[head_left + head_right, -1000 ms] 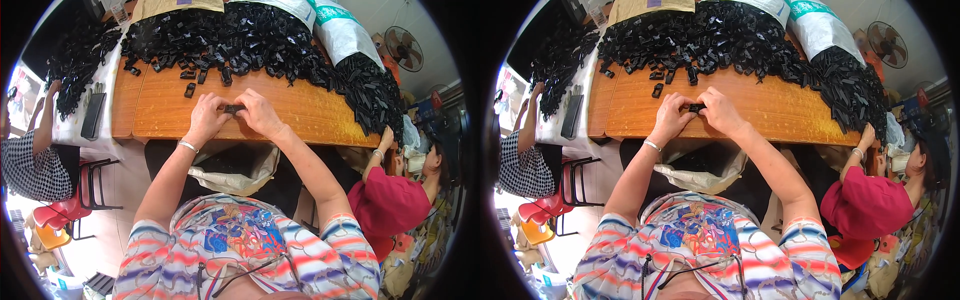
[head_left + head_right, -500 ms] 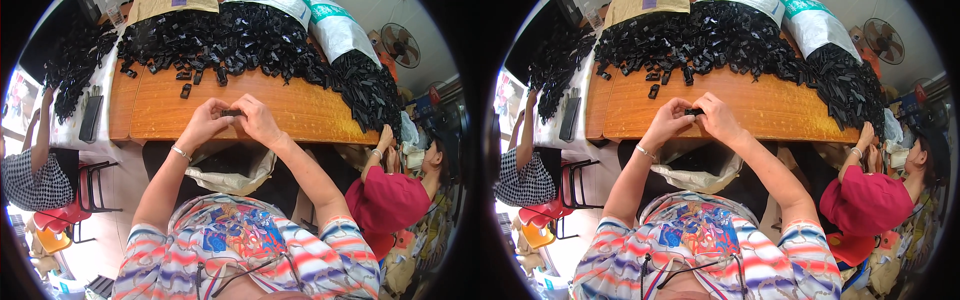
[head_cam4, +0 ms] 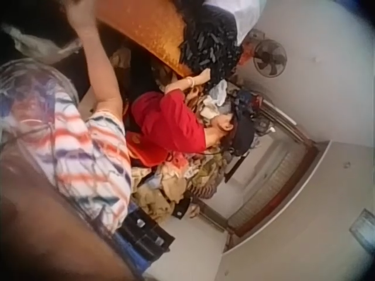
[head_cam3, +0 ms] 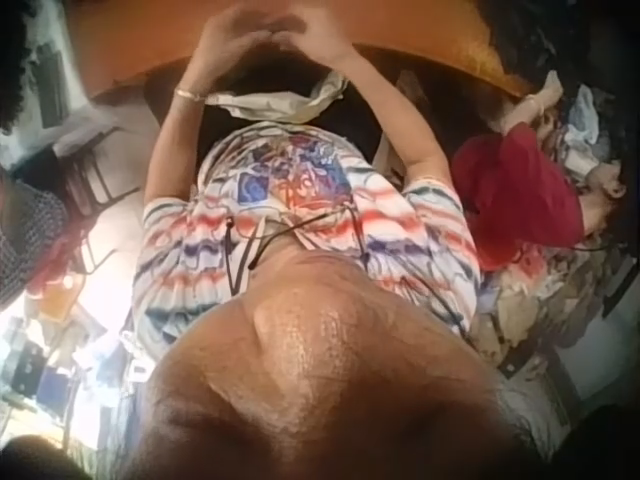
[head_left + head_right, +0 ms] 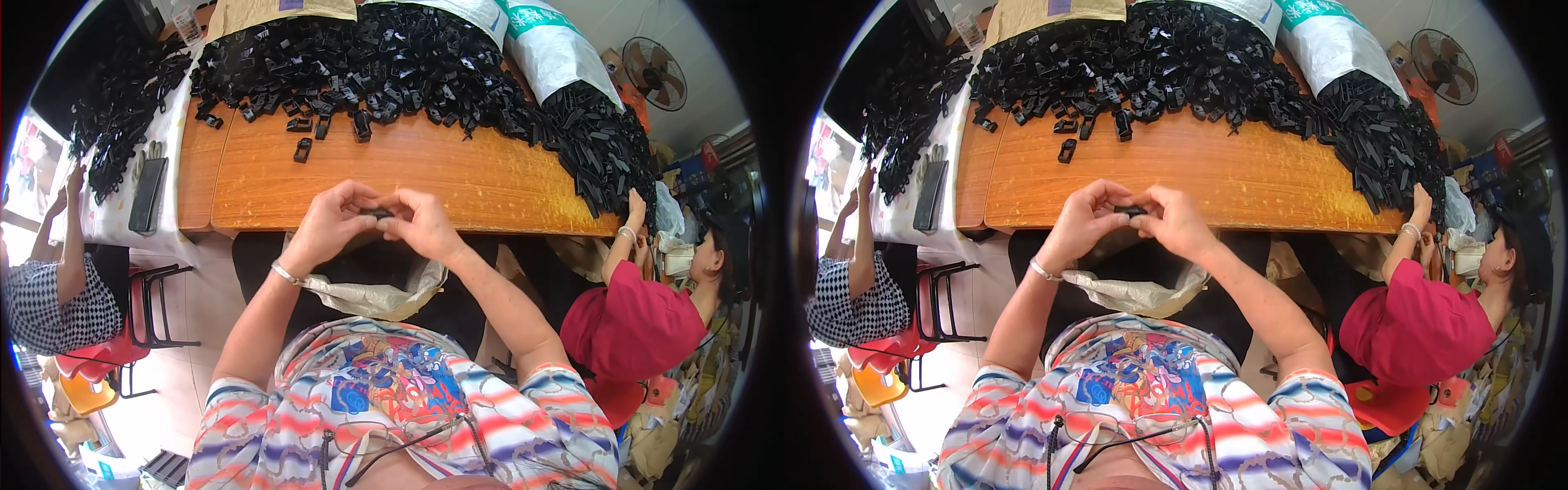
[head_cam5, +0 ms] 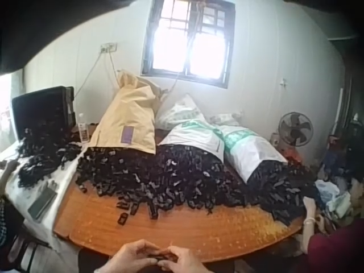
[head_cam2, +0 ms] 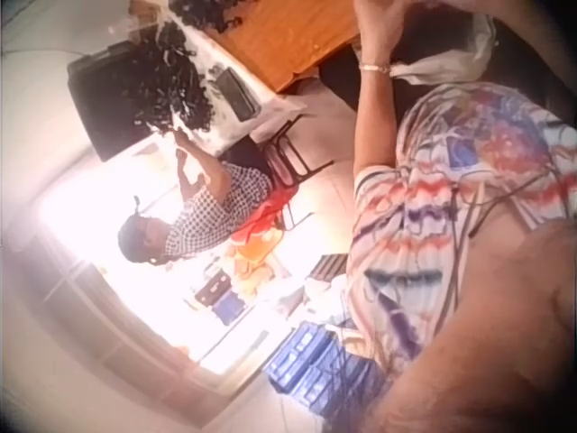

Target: Inspecting and sorting small black plastic components on a workbench.

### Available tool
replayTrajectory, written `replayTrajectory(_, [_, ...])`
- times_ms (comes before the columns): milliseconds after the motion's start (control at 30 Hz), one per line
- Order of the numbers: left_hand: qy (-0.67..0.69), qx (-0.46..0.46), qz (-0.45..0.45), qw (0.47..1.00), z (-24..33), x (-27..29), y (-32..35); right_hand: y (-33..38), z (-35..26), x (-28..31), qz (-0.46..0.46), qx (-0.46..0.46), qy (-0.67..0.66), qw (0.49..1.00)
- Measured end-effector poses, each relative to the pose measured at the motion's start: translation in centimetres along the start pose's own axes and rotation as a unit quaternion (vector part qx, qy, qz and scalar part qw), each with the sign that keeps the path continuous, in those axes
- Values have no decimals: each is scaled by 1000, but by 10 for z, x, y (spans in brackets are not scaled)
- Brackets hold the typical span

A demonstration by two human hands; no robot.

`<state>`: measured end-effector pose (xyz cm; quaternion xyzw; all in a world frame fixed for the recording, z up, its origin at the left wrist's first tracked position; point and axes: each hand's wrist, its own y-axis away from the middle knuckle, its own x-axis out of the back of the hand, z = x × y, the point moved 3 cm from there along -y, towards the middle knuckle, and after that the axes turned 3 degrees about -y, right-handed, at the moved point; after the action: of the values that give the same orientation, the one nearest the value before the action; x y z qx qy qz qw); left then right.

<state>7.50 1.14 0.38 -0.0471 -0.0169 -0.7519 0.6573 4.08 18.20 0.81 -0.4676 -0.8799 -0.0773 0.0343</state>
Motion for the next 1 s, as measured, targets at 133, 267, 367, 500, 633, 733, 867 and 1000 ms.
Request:
replayTrajectory(133, [-131, 38, 9, 991, 1, 24, -22, 24, 17, -7, -23, 114, 186, 976])
replayTrajectory(267, [-326, -124, 113, 931, 3, 38, -73, 27, 9, -12, -38, 158, 323, 932])
replayTrajectory(367, [-519, -230, 119, 815, 10, 37, -95, 9, -4, 9, -3, 181, 314, 932])
replayTrajectory(500, [-570, -244, 83, 780, 17, 41, -109, -43, 2, 75, 182, 247, 369, 878])
replayTrajectory(633, [-571, -289, 67, 766, 19, 42, -108, -88, 2, 115, 254, 164, 418, 857])
replayTrajectory(733, [-540, -227, 54, 809, 18, 41, -103, -115, 2, 119, 280, 132, 468, 827])
replayTrajectory(867, [-461, -239, 117, 847, 20, 39, -96, -139, 3, 116, 287, 28, 529, 798])
replayTrajectory(1000, [-413, -143, 143, 888, 5, 45, -97, -143, 0, 112, 306, 7, 496, 812])
